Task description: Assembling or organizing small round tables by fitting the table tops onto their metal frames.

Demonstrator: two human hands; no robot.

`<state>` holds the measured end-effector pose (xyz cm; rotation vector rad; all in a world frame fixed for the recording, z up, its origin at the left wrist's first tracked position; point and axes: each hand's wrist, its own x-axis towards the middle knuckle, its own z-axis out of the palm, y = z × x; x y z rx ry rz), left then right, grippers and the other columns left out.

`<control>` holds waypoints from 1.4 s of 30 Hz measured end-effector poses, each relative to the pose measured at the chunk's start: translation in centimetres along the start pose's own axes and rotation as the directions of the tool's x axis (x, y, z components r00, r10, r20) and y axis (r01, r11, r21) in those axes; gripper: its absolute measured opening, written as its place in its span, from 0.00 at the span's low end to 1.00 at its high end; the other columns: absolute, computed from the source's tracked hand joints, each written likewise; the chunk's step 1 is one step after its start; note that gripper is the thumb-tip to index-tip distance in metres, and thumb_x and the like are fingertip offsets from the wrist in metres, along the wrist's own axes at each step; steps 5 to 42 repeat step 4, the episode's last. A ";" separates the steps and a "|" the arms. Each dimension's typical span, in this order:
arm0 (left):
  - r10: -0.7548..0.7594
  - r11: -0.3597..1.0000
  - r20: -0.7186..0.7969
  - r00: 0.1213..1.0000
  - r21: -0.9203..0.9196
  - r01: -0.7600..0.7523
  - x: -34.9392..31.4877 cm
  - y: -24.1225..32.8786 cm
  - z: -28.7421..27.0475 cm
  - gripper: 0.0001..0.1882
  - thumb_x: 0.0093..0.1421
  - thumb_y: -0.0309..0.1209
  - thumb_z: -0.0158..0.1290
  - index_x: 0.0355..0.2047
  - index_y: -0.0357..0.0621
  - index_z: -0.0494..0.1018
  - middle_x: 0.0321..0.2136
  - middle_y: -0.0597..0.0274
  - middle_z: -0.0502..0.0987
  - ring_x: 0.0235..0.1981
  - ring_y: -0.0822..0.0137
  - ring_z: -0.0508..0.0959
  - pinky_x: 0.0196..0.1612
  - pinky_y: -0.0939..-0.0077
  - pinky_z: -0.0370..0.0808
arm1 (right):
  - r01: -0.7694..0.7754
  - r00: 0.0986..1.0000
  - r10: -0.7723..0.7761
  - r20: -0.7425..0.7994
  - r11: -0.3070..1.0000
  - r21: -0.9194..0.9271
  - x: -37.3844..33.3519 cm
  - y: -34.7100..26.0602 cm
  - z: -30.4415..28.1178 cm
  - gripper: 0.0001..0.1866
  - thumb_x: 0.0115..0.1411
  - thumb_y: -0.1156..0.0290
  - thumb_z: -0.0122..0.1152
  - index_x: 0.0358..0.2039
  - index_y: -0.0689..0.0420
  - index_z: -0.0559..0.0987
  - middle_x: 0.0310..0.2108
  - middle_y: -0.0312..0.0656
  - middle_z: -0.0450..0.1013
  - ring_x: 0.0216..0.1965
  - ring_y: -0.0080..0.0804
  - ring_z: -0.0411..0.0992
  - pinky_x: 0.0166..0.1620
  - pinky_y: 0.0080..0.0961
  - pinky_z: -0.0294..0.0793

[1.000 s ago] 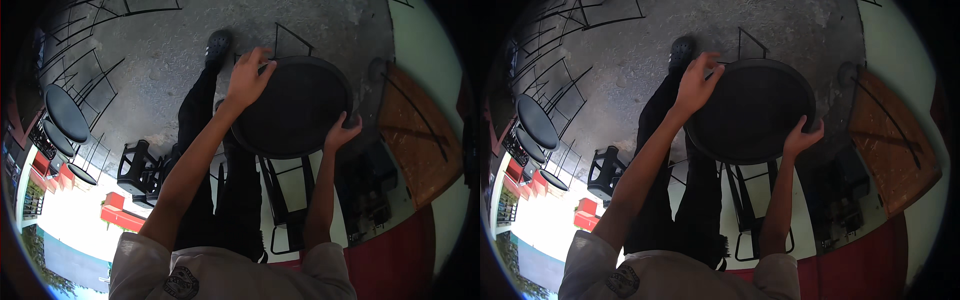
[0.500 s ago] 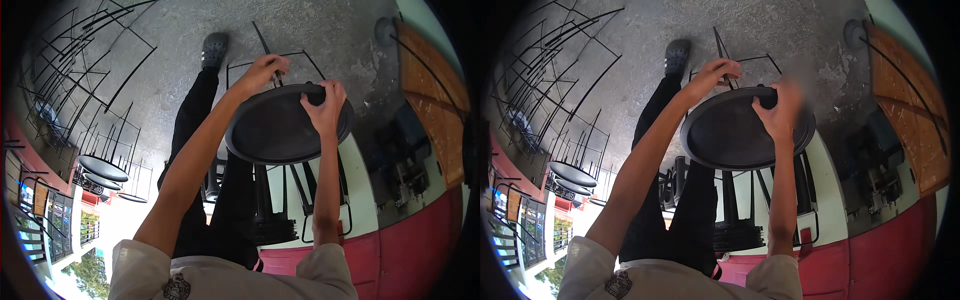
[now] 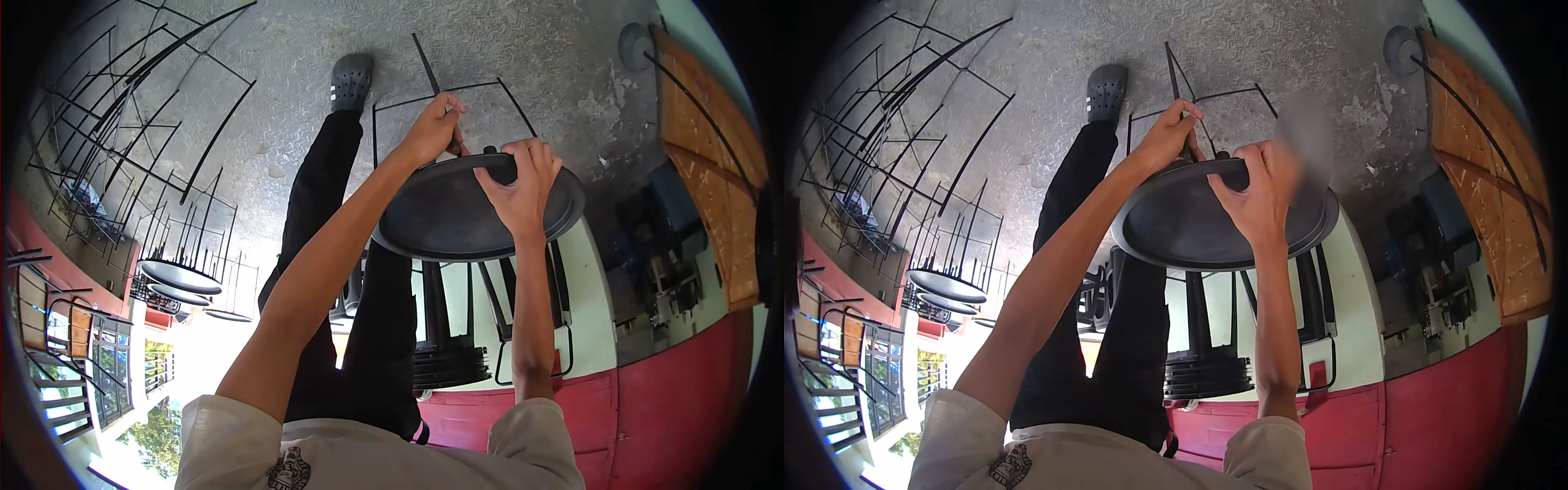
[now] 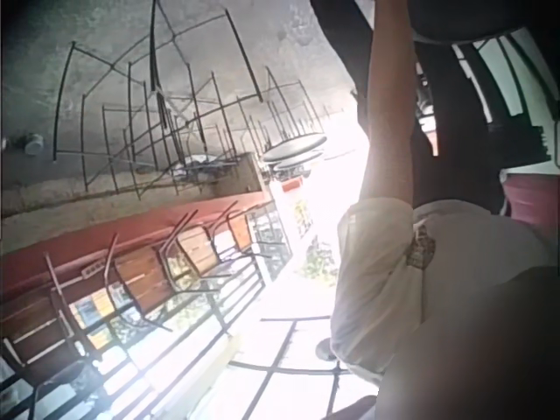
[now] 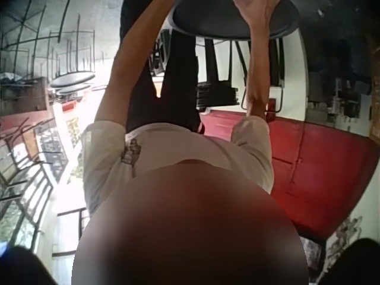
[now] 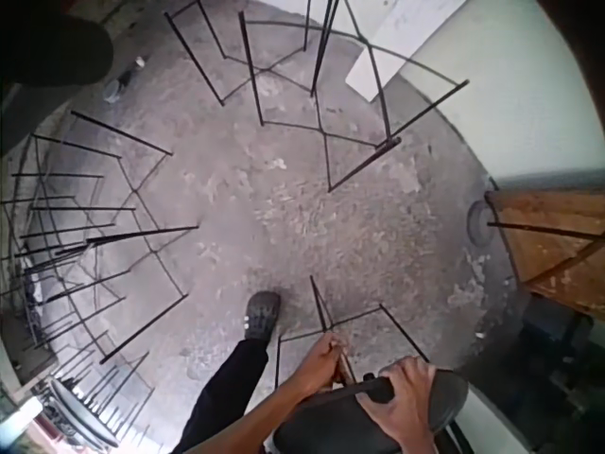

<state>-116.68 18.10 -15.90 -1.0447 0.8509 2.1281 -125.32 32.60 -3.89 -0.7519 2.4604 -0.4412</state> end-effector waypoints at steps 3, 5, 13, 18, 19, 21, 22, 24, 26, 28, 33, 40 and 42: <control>0.063 0.991 -0.043 0.997 0.119 -0.058 1.5 -0.7 -1.2 0.09 0.74 0.32 0.41 0.51 0.48 0.65 0.22 0.60 0.74 0.27 0.62 0.84 0.29 0.70 0.76 | 0.073 0.997 -0.073 0.012 0.996 0.041 1.3 -1.3 -0.2 0.23 0.39 0.66 0.79 0.35 0.51 0.77 0.34 0.35 0.71 0.40 0.37 0.68 0.47 0.36 0.59; 0.060 0.992 -0.037 0.998 0.117 -0.055 1.6 -1.0 -1.0 0.09 0.74 0.32 0.41 0.51 0.48 0.65 0.22 0.60 0.74 0.27 0.62 0.84 0.29 0.70 0.76 | 0.068 0.998 -0.068 0.014 0.997 0.037 1.1 -1.1 -0.3 0.23 0.39 0.66 0.79 0.35 0.51 0.77 0.34 0.35 0.71 0.40 0.37 0.68 0.47 0.36 0.59; 0.060 0.992 -0.037 0.998 0.117 -0.055 1.6 -1.0 -1.0 0.09 0.74 0.32 0.41 0.51 0.48 0.65 0.22 0.60 0.74 0.27 0.62 0.84 0.29 0.70 0.76 | 0.068 0.998 -0.068 0.014 0.997 0.037 1.1 -1.1 -0.3 0.23 0.39 0.66 0.79 0.35 0.51 0.77 0.34 0.35 0.71 0.40 0.37 0.68 0.47 0.36 0.59; 0.060 0.992 -0.037 0.998 0.117 -0.055 1.6 -1.0 -1.0 0.09 0.74 0.32 0.41 0.51 0.48 0.65 0.22 0.60 0.74 0.27 0.62 0.84 0.29 0.70 0.76 | 0.068 0.998 -0.068 0.014 0.997 0.037 1.1 -1.1 -0.3 0.23 0.39 0.66 0.79 0.35 0.51 0.77 0.34 0.35 0.71 0.40 0.37 0.68 0.47 0.36 0.59; 0.060 0.992 -0.037 0.998 0.117 -0.055 1.6 -1.0 -1.0 0.09 0.74 0.32 0.41 0.51 0.48 0.65 0.22 0.60 0.74 0.27 0.62 0.84 0.29 0.70 0.76 | 0.068 0.998 -0.068 0.014 0.997 0.037 1.1 -1.1 -0.3 0.23 0.39 0.66 0.79 0.35 0.51 0.77 0.34 0.35 0.71 0.40 0.37 0.68 0.47 0.36 0.59; 0.060 0.992 -0.037 0.998 0.117 -0.055 1.6 -1.0 -1.0 0.09 0.74 0.32 0.41 0.51 0.48 0.65 0.22 0.60 0.74 0.27 0.62 0.84 0.29 0.70 0.76 | 0.068 0.998 -0.068 0.014 0.997 0.037 1.1 -1.1 -0.3 0.23 0.39 0.66 0.79 0.35 0.51 0.77 0.34 0.35 0.71 0.40 0.37 0.68 0.47 0.36 0.59; 0.060 0.992 -0.037 0.998 0.117 -0.055 1.6 -1.0 -1.0 0.09 0.74 0.32 0.41 0.51 0.48 0.65 0.22 0.60 0.74 0.27 0.62 0.84 0.29 0.70 0.76 | 0.068 0.998 -0.068 0.014 0.997 0.037 1.1 -1.1 -0.3 0.23 0.39 0.66 0.79 0.35 0.51 0.77 0.34 0.35 0.71 0.40 0.37 0.68 0.47 0.36 0.59; 0.060 0.992 -0.037 0.998 0.117 -0.055 1.6 -1.0 -1.0 0.09 0.74 0.32 0.41 0.51 0.48 0.65 0.22 0.60 0.74 0.27 0.62 0.84 0.29 0.70 0.76 | 0.068 0.998 -0.068 0.014 0.997 0.037 1.1 -1.1 -0.3 0.23 0.39 0.66 0.79 0.35 0.51 0.77 0.34 0.35 0.71 0.40 0.37 0.68 0.47 0.36 0.59; 0.060 0.992 -0.037 0.998 0.117 -0.055 1.6 -1.0 -1.0 0.09 0.74 0.32 0.41 0.51 0.48 0.65 0.22 0.60 0.74 0.27 0.62 0.84 0.29 0.70 0.76 | 0.068 0.998 -0.068 0.014 0.997 0.037 1.1 -1.1 -0.3 0.23 0.39 0.66 0.79 0.35 0.51 0.77 0.34 0.35 0.71 0.40 0.37 0.68 0.47 0.36 0.59; 0.060 0.992 -0.037 0.998 0.117 -0.055 1.6 -1.0 -1.0 0.09 0.74 0.32 0.41 0.51 0.48 0.65 0.22 0.60 0.74 0.27 0.62 0.84 0.29 0.70 0.76 | 0.068 0.998 -0.068 0.014 0.997 0.037 1.1 -1.1 -0.3 0.23 0.39 0.66 0.79 0.35 0.51 0.77 0.34 0.35 0.71 0.40 0.37 0.68 0.47 0.36 0.59; 0.060 0.992 -0.037 0.998 0.117 -0.055 1.6 -1.0 -1.0 0.09 0.74 0.32 0.41 0.51 0.48 0.65 0.22 0.60 0.74 0.27 0.62 0.84 0.29 0.70 0.76 | 0.068 0.998 -0.068 0.014 0.997 0.037 1.1 -1.1 -0.3 0.23 0.39 0.66 0.79 0.35 0.51 0.77 0.34 0.35 0.71 0.40 0.37 0.68 0.47 0.36 0.59; 0.060 0.992 -0.037 0.998 0.117 -0.055 1.6 -1.0 -1.0 0.09 0.74 0.32 0.41 0.51 0.48 0.65 0.22 0.60 0.74 0.27 0.62 0.84 0.29 0.70 0.76 | 0.068 0.998 -0.068 0.014 0.997 0.037 1.1 -1.1 -0.3 0.23 0.39 0.66 0.79 0.35 0.51 0.77 0.34 0.35 0.71 0.40 0.37 0.68 0.47 0.36 0.59; 0.060 0.992 -0.037 0.998 0.117 -0.055 1.6 -1.0 -1.0 0.09 0.74 0.32 0.41 0.51 0.48 0.65 0.22 0.60 0.74 0.27 0.62 0.84 0.29 0.70 0.76 | 0.068 0.998 -0.068 0.014 0.997 0.037 1.1 -1.1 -0.3 0.23 0.39 0.66 0.79 0.35 0.51 0.77 0.34 0.35 0.71 0.40 0.37 0.68 0.47 0.36 0.59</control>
